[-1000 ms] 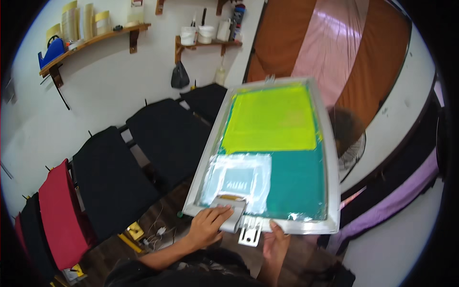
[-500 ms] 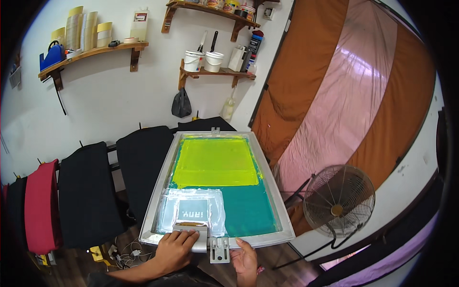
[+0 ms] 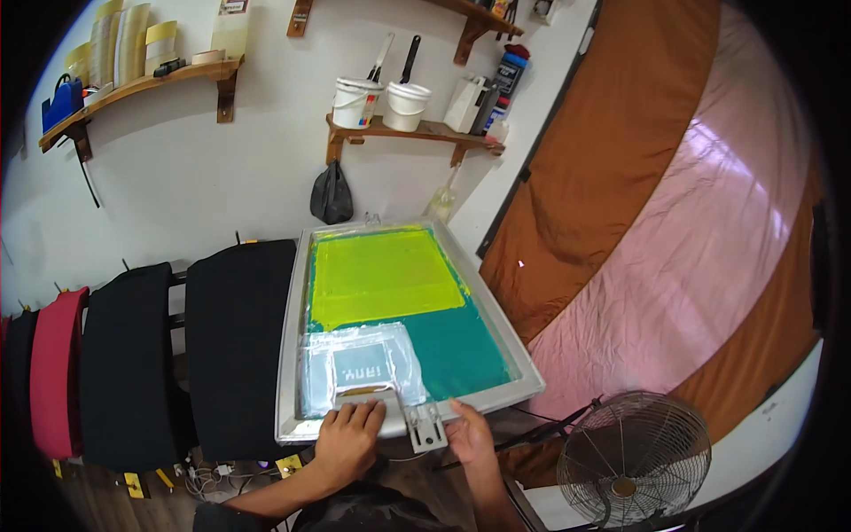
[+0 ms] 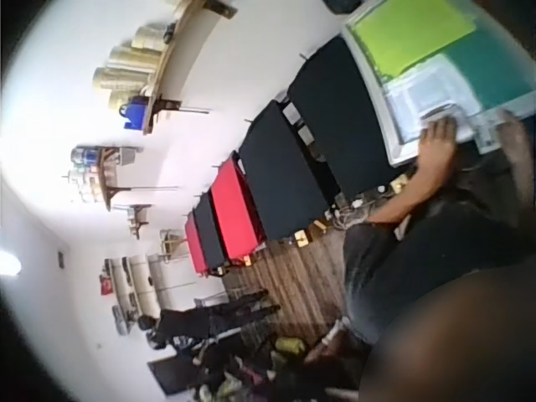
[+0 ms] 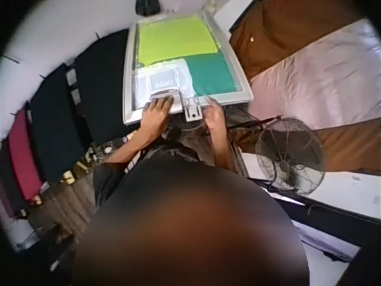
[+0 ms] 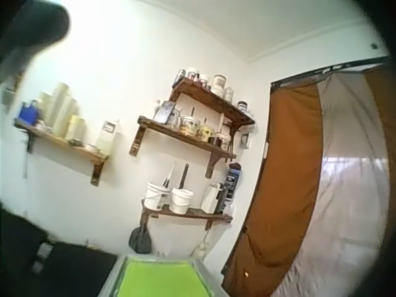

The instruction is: Printing a design onto a t-shirt using a screen printing press and squeegee.

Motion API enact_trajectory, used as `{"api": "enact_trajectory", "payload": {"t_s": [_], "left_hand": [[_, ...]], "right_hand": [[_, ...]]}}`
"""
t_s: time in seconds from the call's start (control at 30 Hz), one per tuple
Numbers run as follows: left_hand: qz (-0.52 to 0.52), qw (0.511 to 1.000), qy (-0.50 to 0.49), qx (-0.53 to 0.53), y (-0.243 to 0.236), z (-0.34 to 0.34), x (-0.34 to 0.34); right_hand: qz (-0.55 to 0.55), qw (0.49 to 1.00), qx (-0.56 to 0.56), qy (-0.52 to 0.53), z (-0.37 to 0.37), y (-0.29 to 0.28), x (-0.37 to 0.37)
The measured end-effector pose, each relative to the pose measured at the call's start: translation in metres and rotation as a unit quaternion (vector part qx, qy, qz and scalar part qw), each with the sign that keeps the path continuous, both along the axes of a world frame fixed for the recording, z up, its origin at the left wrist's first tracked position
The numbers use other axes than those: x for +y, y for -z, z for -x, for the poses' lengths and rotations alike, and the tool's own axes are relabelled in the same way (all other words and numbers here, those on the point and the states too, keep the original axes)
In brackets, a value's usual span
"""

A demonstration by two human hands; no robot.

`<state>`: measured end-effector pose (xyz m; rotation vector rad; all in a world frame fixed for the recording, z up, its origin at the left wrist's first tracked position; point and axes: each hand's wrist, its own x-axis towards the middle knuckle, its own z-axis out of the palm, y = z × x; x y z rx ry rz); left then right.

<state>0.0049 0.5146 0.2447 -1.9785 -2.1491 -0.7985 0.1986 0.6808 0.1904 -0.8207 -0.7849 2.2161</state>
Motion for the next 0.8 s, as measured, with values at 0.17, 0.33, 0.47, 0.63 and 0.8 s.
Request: {"api": "enact_trajectory", "payload": {"t_s": [0.17,0.33,0.47,0.63,0.8], "left_hand": [[0.033,0.999,-0.037,-0.008,0.000,-0.012,0.052],[0.040,0.997,-0.071,-0.003,0.000,-0.036,0.090],[0.040,0.994,-0.104,0.000,0.003,-0.052,0.114],[0.040,0.991,-0.126,0.005,0.016,-0.064,0.144],[0.050,0.988,-0.149,0.005,0.019,-0.081,0.162]], "right_hand": [[0.027,0.999,0.011,-0.018,0.004,-0.005,0.054],[0.056,0.996,0.010,-0.072,-0.016,0.009,0.105],[0.092,0.988,0.025,-0.117,-0.026,0.020,0.133],[0.092,0.993,0.012,-0.079,-0.024,0.033,0.155],[0.104,0.983,0.019,-0.149,-0.037,0.046,0.186]]}}
